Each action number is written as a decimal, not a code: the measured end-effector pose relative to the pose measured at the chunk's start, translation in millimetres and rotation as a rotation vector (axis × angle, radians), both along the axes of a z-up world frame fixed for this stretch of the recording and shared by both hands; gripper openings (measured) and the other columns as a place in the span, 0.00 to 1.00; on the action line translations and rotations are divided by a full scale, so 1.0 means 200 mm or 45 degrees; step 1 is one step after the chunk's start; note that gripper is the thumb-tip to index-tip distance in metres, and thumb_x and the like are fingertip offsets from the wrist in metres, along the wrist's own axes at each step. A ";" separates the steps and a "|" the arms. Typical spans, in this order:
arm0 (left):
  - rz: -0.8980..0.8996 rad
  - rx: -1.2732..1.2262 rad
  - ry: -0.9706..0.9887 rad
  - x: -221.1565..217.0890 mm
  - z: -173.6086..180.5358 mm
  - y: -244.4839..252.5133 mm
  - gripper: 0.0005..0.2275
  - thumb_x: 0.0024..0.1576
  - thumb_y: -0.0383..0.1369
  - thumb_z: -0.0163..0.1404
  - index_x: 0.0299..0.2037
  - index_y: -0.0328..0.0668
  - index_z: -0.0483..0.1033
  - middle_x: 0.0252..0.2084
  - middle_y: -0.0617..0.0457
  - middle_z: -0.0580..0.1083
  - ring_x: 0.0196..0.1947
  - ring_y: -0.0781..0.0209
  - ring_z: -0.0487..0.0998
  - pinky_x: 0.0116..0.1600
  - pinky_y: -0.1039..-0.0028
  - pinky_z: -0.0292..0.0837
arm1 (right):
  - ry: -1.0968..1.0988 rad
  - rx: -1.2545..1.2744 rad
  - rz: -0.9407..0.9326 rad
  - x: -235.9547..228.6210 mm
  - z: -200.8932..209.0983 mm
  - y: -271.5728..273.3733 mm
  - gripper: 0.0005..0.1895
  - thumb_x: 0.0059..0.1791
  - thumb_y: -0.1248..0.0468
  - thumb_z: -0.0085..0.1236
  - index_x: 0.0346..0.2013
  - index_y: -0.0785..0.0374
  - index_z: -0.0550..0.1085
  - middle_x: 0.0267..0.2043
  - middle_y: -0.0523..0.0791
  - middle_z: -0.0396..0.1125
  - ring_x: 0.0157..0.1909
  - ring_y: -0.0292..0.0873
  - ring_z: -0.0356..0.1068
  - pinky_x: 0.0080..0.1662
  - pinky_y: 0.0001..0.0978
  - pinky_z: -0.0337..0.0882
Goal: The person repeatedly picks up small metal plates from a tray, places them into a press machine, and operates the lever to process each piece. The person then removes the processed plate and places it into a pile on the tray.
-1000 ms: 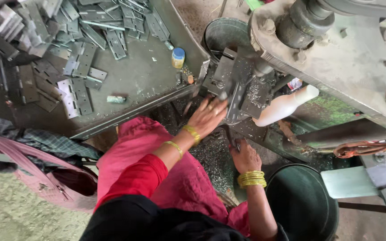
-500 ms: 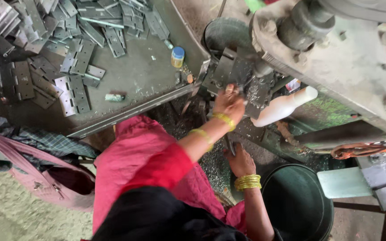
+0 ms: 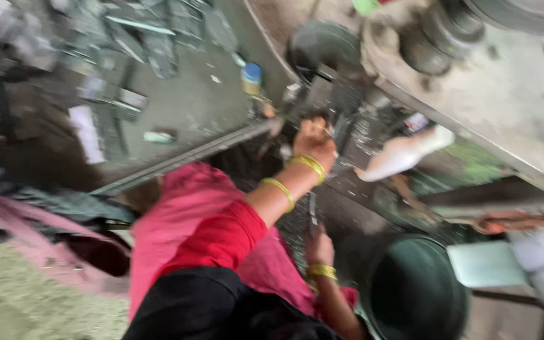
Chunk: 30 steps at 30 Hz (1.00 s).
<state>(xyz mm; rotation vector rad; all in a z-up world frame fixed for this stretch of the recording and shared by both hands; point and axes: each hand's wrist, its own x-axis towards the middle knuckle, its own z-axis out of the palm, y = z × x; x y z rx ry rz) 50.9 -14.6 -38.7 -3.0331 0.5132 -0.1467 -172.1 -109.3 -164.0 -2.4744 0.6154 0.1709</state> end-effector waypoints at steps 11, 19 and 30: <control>-0.003 -0.043 -0.001 0.02 0.09 -0.05 0.20 0.61 0.29 0.38 0.64 0.36 0.64 0.67 0.51 0.62 0.65 0.58 0.59 0.64 0.68 0.53 | -0.075 -0.149 0.098 0.03 0.02 -0.06 0.21 0.50 0.48 0.55 0.45 0.63 0.71 0.41 0.61 0.73 0.44 0.67 0.73 0.43 0.59 0.72; 0.031 -0.113 0.050 0.02 0.18 -0.04 0.24 0.60 0.28 0.36 0.69 0.31 0.59 0.74 0.52 0.57 0.71 0.57 0.56 0.66 0.67 0.51 | 0.077 -0.205 0.234 0.06 0.05 -0.12 0.21 0.50 0.47 0.56 0.43 0.63 0.72 0.38 0.60 0.74 0.43 0.65 0.75 0.44 0.57 0.74; 0.245 0.094 0.042 0.21 0.04 -0.17 0.27 0.68 0.34 0.28 0.75 0.24 0.53 0.69 0.46 0.63 0.67 0.55 0.60 0.68 0.65 0.50 | 0.003 -0.295 0.317 0.05 0.02 -0.14 0.21 0.50 0.47 0.56 0.41 0.63 0.72 0.39 0.60 0.74 0.46 0.66 0.73 0.46 0.59 0.72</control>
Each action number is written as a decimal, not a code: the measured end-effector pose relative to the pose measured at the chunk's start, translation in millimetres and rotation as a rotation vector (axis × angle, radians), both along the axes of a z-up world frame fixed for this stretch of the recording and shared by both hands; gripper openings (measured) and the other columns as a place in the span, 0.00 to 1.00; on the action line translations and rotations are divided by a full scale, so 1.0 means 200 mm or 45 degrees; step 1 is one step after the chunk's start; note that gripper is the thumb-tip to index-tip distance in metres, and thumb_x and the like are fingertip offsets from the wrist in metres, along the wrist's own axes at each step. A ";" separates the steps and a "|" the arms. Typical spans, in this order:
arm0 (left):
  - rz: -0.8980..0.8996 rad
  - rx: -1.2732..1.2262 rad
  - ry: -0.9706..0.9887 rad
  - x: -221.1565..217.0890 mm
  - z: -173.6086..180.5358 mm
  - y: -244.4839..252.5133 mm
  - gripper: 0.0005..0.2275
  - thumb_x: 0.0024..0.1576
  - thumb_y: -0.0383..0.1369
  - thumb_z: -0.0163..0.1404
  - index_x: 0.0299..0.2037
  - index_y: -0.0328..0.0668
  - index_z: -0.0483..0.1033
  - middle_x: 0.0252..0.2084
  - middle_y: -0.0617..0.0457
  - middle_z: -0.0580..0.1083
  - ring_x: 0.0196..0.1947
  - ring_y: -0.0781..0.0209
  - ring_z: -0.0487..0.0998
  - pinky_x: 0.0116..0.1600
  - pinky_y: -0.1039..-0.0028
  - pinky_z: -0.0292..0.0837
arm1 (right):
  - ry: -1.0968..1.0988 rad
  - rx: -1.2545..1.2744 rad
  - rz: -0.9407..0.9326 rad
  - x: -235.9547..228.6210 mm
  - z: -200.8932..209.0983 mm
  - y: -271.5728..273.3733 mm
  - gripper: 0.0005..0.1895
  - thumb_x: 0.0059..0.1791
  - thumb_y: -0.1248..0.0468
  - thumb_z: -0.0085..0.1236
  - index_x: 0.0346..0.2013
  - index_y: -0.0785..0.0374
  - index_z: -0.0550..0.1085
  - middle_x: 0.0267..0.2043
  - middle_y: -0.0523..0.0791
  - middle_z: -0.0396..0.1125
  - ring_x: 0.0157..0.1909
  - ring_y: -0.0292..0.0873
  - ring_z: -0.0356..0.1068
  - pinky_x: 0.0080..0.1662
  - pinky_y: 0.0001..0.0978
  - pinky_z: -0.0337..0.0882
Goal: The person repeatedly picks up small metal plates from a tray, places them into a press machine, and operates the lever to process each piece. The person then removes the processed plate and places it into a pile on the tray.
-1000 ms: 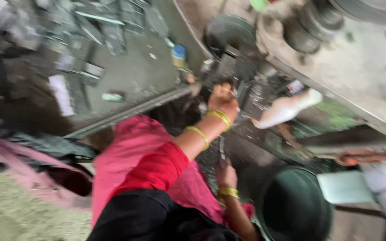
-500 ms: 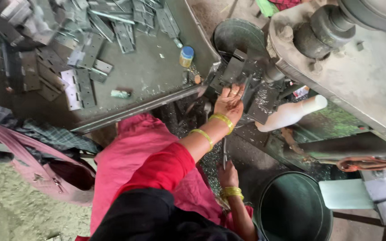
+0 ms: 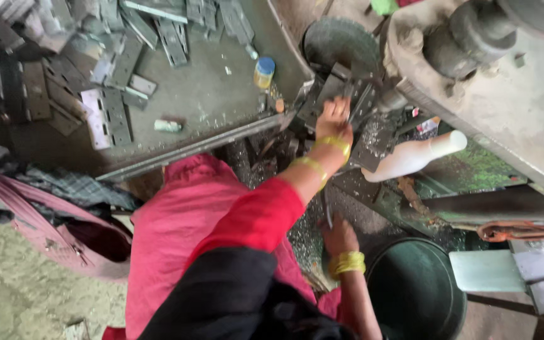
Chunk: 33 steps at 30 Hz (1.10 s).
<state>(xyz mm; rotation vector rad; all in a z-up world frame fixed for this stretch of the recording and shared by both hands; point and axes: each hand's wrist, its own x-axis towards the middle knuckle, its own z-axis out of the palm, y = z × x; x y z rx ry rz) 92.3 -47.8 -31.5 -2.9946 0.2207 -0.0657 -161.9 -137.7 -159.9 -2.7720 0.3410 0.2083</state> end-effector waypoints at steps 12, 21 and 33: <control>0.088 -0.115 -0.303 0.19 -0.11 -0.07 0.31 0.56 0.41 0.33 0.68 0.29 0.54 0.69 0.49 0.60 0.68 0.57 0.56 0.70 0.65 0.49 | -0.074 0.156 -0.039 0.04 0.00 0.01 0.20 0.51 0.48 0.57 0.41 0.63 0.73 0.38 0.61 0.73 0.44 0.68 0.73 0.43 0.61 0.70; -0.069 -0.787 -0.650 -0.16 0.04 0.26 0.17 0.50 0.35 0.47 0.50 0.53 0.72 0.55 0.56 0.72 0.57 0.55 0.70 0.62 0.55 0.63 | -0.112 0.198 -0.163 -0.05 -0.27 0.01 0.22 0.53 0.50 0.54 0.45 0.69 0.74 0.38 0.64 0.73 0.43 0.69 0.74 0.43 0.58 0.72; 1.227 0.240 -0.108 -0.38 -0.26 2.38 0.22 0.50 0.41 0.47 0.53 0.42 0.77 0.53 0.45 0.74 0.48 0.47 0.77 0.40 0.53 0.80 | 0.058 0.070 0.072 0.13 0.14 -0.14 0.27 0.51 0.44 0.54 0.45 0.69 0.74 0.39 0.64 0.73 0.47 0.70 0.73 0.47 0.59 0.70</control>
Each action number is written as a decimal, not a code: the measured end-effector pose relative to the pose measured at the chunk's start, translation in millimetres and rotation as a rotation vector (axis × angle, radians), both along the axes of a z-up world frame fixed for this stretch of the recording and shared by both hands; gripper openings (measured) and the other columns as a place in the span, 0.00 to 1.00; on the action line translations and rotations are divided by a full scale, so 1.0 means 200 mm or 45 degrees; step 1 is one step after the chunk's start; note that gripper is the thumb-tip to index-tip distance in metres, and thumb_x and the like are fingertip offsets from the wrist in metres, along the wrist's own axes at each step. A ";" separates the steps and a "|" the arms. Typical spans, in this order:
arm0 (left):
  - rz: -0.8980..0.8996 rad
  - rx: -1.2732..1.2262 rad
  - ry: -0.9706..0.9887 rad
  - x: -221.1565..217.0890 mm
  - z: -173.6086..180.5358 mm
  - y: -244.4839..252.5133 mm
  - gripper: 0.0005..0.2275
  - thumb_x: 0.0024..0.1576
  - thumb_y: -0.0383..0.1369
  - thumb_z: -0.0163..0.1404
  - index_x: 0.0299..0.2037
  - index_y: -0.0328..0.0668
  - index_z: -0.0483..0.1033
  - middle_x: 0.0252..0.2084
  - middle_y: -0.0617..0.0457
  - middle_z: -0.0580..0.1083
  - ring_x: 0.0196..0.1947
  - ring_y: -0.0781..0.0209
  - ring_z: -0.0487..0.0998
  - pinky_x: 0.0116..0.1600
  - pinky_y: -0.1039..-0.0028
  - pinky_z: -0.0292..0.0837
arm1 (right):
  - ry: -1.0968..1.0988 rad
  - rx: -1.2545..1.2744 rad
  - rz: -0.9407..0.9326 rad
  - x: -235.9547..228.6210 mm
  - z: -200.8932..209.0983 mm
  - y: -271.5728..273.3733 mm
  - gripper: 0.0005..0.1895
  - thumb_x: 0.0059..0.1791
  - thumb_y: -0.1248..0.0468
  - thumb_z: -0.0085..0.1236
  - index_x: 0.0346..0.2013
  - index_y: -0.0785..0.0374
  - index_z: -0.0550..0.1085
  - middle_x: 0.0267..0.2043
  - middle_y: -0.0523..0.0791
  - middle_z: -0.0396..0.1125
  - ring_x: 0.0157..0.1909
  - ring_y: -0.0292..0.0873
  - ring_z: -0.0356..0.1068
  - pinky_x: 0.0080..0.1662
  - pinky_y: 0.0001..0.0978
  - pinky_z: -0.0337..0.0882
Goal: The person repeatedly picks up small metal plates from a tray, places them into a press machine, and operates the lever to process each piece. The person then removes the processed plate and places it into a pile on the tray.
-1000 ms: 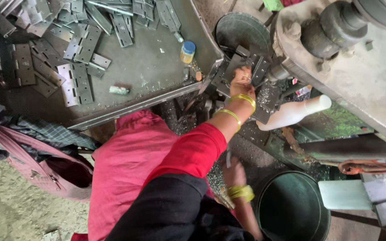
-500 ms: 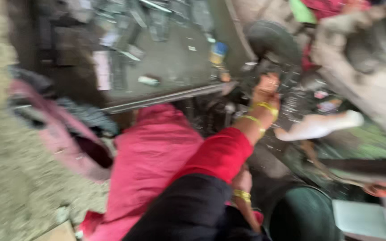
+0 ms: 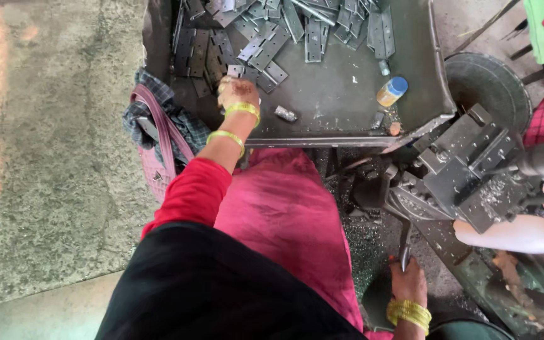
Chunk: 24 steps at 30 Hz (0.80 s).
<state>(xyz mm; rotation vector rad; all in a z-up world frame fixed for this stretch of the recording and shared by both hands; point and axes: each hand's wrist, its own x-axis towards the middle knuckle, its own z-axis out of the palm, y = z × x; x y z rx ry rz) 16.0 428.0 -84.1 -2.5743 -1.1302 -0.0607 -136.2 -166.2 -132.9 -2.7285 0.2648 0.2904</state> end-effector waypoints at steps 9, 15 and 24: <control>-0.474 -0.544 -0.066 -0.02 0.08 0.00 0.19 0.46 0.38 0.55 0.47 0.42 0.80 0.45 0.41 0.77 0.44 0.44 0.80 0.46 0.56 0.78 | -0.094 -0.042 -0.035 -0.05 0.06 0.09 0.28 0.51 0.43 0.54 0.49 0.66 0.73 0.45 0.65 0.72 0.52 0.70 0.70 0.51 0.60 0.69; -1.136 -1.434 -0.366 -0.01 0.76 -1.00 0.17 0.44 0.37 0.61 0.44 0.43 0.81 0.40 0.37 0.79 0.42 0.41 0.82 0.50 0.57 0.76 | -0.092 0.005 -0.071 -0.06 0.07 0.13 0.25 0.49 0.45 0.55 0.45 0.64 0.72 0.44 0.61 0.73 0.49 0.67 0.72 0.49 0.59 0.69; -1.550 -0.705 0.022 -0.10 0.56 -2.13 0.17 0.59 0.31 0.45 0.59 0.41 0.75 0.65 0.43 0.66 0.67 0.48 0.61 0.59 0.62 0.63 | -0.006 -0.023 -0.099 -0.06 0.33 0.22 0.26 0.50 0.43 0.54 0.48 0.62 0.70 0.44 0.61 0.73 0.50 0.66 0.72 0.50 0.59 0.70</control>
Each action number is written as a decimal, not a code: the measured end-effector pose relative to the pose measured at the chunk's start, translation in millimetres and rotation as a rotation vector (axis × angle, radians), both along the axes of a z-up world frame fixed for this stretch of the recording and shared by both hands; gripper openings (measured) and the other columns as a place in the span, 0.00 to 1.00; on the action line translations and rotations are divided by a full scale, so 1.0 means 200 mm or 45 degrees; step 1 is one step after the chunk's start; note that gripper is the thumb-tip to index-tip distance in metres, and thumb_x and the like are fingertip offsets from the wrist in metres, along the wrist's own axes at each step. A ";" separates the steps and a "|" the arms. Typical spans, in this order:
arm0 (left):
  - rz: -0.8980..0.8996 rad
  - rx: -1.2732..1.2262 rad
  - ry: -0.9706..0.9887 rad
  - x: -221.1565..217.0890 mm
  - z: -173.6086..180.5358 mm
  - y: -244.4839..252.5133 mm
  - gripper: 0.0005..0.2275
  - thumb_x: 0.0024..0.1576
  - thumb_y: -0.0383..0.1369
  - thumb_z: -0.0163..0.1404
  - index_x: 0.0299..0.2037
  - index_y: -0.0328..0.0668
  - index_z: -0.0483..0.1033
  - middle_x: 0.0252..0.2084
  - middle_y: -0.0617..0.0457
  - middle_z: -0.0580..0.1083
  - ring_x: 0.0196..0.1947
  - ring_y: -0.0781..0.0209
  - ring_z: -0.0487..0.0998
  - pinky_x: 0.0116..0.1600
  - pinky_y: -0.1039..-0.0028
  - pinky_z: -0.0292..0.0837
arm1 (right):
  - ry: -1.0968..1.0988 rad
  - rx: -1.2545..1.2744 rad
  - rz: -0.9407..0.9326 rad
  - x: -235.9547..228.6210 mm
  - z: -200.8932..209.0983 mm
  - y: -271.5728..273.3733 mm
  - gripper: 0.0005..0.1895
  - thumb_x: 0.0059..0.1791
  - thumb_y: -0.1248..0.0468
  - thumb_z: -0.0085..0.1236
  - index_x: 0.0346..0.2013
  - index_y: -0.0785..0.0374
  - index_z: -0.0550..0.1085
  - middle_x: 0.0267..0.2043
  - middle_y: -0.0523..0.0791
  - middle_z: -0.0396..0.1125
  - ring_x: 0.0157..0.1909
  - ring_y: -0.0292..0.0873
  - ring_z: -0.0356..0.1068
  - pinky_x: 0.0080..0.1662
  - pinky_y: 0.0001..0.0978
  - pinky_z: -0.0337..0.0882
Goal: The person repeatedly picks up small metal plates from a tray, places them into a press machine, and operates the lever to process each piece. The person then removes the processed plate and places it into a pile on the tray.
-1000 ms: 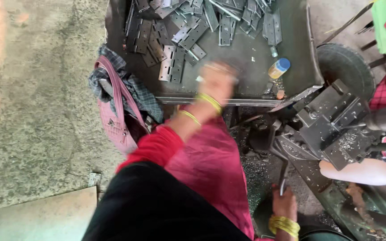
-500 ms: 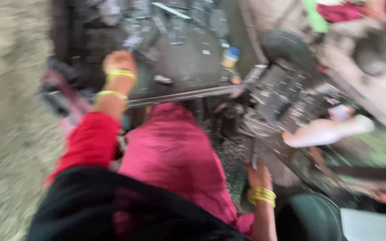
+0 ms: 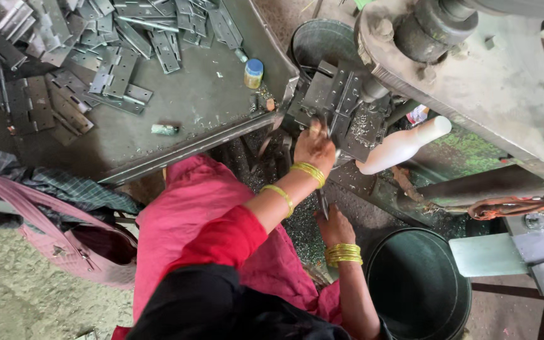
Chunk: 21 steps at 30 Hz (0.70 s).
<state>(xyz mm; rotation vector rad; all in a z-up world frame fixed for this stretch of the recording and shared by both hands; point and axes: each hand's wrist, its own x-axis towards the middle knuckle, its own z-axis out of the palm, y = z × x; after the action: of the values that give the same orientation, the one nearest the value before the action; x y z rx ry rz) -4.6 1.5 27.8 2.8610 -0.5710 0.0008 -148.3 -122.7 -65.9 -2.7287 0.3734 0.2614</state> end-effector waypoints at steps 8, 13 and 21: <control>0.020 0.306 -0.014 0.18 -0.01 -0.08 0.18 0.62 0.34 0.42 0.60 0.39 0.76 0.71 0.44 0.65 0.73 0.52 0.57 0.65 0.63 0.51 | 0.056 -0.021 0.038 0.05 -0.08 -0.10 0.28 0.49 0.43 0.56 0.51 0.63 0.69 0.45 0.61 0.73 0.50 0.67 0.72 0.49 0.59 0.70; -0.006 0.364 -0.057 0.17 -0.11 -0.11 0.20 0.60 0.34 0.40 0.60 0.37 0.73 0.71 0.44 0.61 0.72 0.50 0.55 0.60 0.62 0.52 | -0.109 0.168 -0.178 -0.17 -0.45 0.02 0.25 0.51 0.47 0.54 0.51 0.64 0.68 0.43 0.62 0.73 0.49 0.68 0.72 0.47 0.60 0.71; -0.118 0.430 -0.052 0.10 -0.06 -0.04 0.19 0.64 0.32 0.38 0.63 0.39 0.71 0.73 0.46 0.61 0.77 0.51 0.53 0.69 0.55 0.47 | -0.108 -0.135 0.065 -0.10 -0.51 -0.16 0.25 0.49 0.47 0.55 0.47 0.65 0.68 0.45 0.62 0.71 0.48 0.68 0.71 0.46 0.60 0.70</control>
<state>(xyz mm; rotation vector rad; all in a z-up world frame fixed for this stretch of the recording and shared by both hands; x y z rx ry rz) 15.8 -5.7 16.7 3.1613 -0.7785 -0.0580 -167.5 -155.5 -167.0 -2.8454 0.3029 0.1422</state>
